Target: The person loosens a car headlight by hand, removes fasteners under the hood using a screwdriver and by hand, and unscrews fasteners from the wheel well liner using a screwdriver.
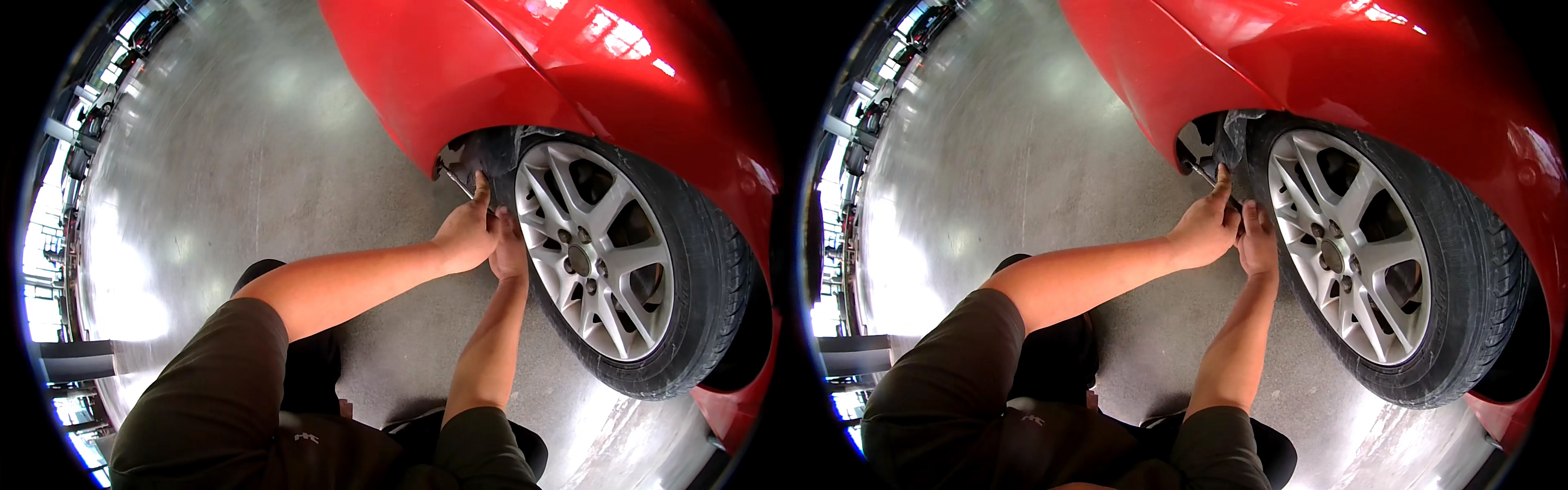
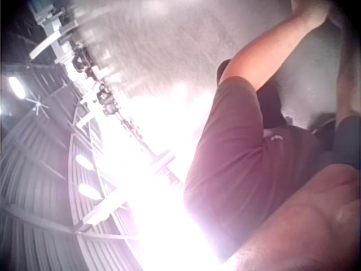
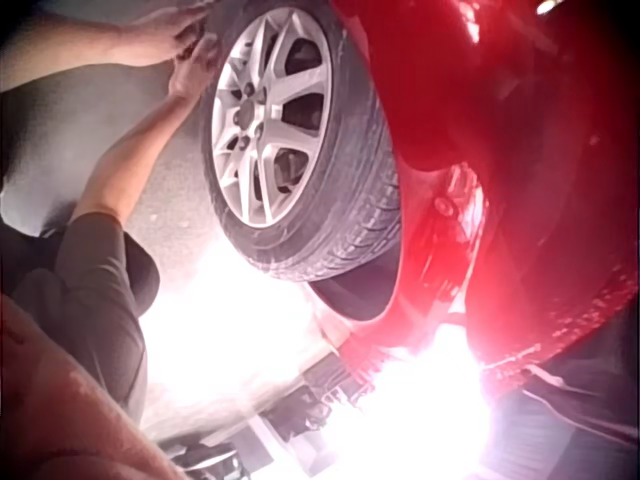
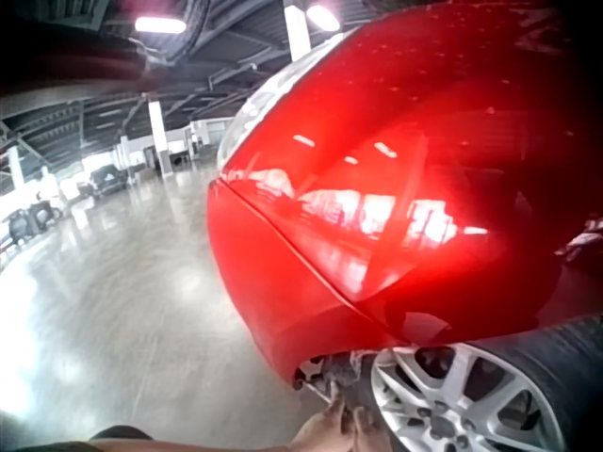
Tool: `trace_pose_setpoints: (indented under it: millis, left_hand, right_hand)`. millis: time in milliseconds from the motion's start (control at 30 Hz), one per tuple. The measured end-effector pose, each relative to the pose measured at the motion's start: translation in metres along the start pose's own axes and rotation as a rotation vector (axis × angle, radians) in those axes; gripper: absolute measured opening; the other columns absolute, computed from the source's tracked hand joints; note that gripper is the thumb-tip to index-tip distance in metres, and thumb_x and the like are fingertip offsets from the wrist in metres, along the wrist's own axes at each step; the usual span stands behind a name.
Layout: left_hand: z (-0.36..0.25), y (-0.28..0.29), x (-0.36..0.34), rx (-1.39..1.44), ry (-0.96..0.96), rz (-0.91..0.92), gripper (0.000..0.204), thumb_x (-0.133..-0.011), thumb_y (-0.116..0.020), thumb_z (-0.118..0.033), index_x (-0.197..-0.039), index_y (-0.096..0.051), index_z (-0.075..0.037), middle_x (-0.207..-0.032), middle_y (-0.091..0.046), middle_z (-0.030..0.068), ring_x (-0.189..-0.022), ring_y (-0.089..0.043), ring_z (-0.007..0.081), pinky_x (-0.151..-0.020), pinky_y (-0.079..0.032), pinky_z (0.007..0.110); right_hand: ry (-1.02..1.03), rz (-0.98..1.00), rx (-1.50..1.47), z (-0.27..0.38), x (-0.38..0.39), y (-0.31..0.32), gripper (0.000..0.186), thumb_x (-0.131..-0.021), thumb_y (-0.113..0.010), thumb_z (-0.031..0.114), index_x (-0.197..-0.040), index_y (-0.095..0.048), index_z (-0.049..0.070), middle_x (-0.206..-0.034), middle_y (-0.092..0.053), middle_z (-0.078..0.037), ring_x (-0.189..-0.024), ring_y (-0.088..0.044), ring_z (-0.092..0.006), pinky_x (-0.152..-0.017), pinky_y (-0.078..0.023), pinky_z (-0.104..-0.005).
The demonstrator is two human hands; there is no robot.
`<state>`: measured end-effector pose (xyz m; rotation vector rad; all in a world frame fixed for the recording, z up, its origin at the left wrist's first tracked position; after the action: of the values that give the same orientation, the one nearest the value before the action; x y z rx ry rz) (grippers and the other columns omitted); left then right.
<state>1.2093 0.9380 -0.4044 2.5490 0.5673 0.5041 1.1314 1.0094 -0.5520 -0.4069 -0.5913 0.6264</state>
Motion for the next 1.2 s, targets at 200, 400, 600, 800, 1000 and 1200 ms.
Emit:
trace_pose_setpoints:
  millis: [200,400,600,800,1000,1200]
  left_hand:
    - [0.003,0.000,-0.004,-0.036,-0.082,-0.073,0.083,-0.101,-0.047,-0.022,-0.158,0.001,0.015,-0.095,-0.070,0.0284,-0.089,-0.071,0.0406,-0.079,-0.055,0.047]
    - [0.003,-0.001,-0.003,0.030,-0.028,-0.082,0.081,-0.097,-0.049,-0.011,-0.160,-0.004,0.011,-0.090,-0.069,0.0285,-0.079,-0.070,0.0369,-0.071,-0.054,0.044]
    - [0.013,-0.001,-0.005,0.020,-0.063,-0.116,0.081,-0.096,-0.048,-0.010,-0.160,-0.004,0.010,-0.086,-0.068,0.0255,-0.076,-0.069,0.0336,-0.070,-0.053,0.043]
    - [0.000,-0.004,-0.002,-0.036,-0.028,-0.056,0.084,-0.098,-0.050,-0.017,-0.160,0.000,0.011,-0.095,-0.068,0.0322,-0.086,-0.070,0.0411,-0.075,-0.054,0.047]
    - [0.011,0.005,-0.002,0.060,-0.037,-0.135,0.079,-0.095,-0.049,-0.009,-0.161,-0.008,0.010,-0.085,-0.066,0.0274,-0.075,-0.069,0.0338,-0.067,-0.052,0.042]
    - [0.008,0.003,-0.003,-0.043,-0.096,-0.160,0.079,-0.095,-0.048,-0.009,-0.160,-0.008,0.011,-0.091,-0.067,0.0301,-0.077,-0.070,0.0345,-0.068,-0.054,0.042]
  right_hand:
    - [0.295,0.083,0.113,0.012,-0.008,0.000,0.041,-0.106,-0.061,0.039,-0.121,-0.059,0.001,-0.100,-0.062,-0.001,-0.077,-0.057,-0.0095,-0.066,-0.049,-0.0262]
    - [-0.007,0.029,0.079,-0.003,-0.006,0.008,0.029,-0.107,-0.061,0.033,-0.114,-0.062,0.005,-0.096,-0.059,0.001,-0.078,-0.056,-0.0083,-0.065,-0.047,-0.0247]
    - [0.309,0.002,-0.072,0.031,0.001,-0.004,0.026,-0.105,-0.065,0.032,-0.098,-0.061,0.008,-0.074,-0.053,0.002,-0.061,-0.047,-0.0086,-0.059,-0.046,-0.0289]
    - [0.266,0.068,0.158,0.014,-0.002,0.002,0.040,-0.106,-0.059,0.047,-0.100,-0.061,0.007,-0.071,-0.052,0.002,-0.059,-0.046,-0.0092,-0.059,-0.047,-0.0303]
    - [-0.058,-0.004,-0.057,-0.002,0.005,-0.009,0.026,-0.103,-0.067,0.032,-0.107,-0.063,0.007,-0.077,-0.054,0.004,-0.062,-0.047,-0.0080,-0.061,-0.046,-0.0281]
    - [0.220,0.033,-0.031,0.013,0.004,-0.008,0.024,-0.106,-0.064,0.031,-0.108,-0.064,0.007,-0.077,-0.053,0.004,-0.061,-0.044,-0.0075,-0.058,-0.043,-0.0274]
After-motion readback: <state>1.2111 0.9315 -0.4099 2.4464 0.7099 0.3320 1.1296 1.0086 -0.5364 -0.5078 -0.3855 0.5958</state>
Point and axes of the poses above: each hand's wrist, its own x-axis away from the middle knuckle, its own y-axis out of the back of the hand, z = x × y, the point moved 10 cm from there along -x, towards the middle knuckle
